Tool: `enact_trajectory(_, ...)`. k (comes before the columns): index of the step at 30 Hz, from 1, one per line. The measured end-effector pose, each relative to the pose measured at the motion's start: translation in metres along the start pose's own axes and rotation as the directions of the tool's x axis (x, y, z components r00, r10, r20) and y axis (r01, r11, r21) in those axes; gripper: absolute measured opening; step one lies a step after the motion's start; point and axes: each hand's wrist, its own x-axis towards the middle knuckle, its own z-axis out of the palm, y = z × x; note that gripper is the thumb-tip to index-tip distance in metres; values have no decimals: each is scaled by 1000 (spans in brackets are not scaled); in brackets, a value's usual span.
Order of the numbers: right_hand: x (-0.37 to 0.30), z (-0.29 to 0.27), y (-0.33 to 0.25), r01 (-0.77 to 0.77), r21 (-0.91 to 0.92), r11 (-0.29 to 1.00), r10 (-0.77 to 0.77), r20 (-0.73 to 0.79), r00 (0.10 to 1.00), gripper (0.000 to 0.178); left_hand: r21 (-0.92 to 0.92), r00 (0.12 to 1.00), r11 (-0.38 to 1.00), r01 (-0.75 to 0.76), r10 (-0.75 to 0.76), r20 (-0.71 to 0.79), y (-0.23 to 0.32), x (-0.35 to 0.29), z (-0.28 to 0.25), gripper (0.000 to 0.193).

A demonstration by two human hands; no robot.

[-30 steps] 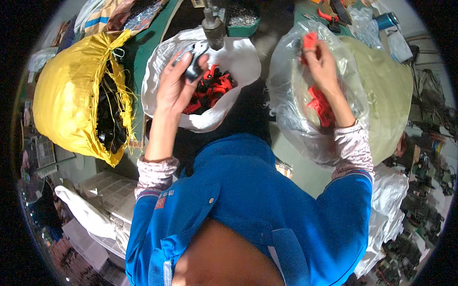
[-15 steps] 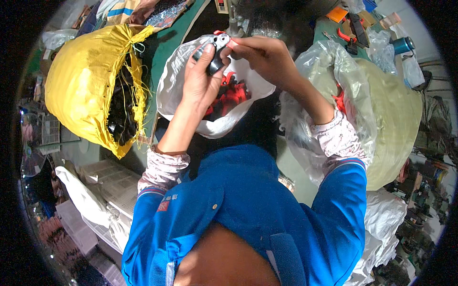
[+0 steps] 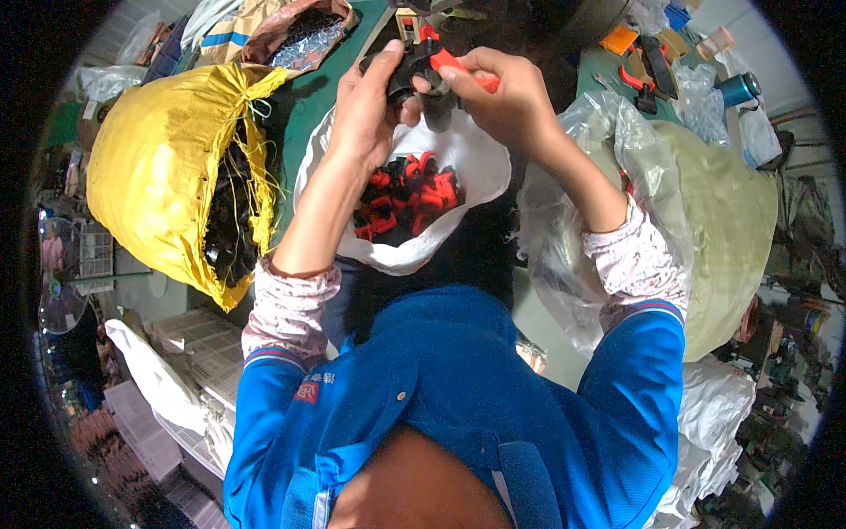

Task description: The person repeatedly picks small black and red plastic parts from bags, joins them by hand, and places the assembled units into a white sack. The person also briefly touches their face area and adjusts the yellow bag during the process.

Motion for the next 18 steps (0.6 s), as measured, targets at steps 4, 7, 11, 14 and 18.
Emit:
enact_trajectory(4, 2, 1, 0, 83, -53, 995, -83, 11, 996, 22, 11, 1000, 1000, 17, -17, 6, -6, 1, -13, 53)
enact_trajectory(7, 1, 3, -1, 88, -68, 994, -88, -1, 996, 22, -35, 1000, 999, 28, -28, -10, -7, -2, -18, 53)
enact_trajectory(11, 1, 3, -3, 100, -73, 992, -100, 0, 995, 23, 14, 997, 1000, 27, -26, -78, -7, -8, -29, 53)
enact_trajectory(14, 3, 3, -11, 62, -44, 997, -62, -4, 998, 22, 2, 991, 999, 32, -31, -127, -6, -14, -34, 47)
enact_trajectory(18, 8, -1, -43, -27, 66, 997, 27, -7, 1000, 23, -16, 993, 1000, 4, -6, -121, -4, -21, -43, 44)
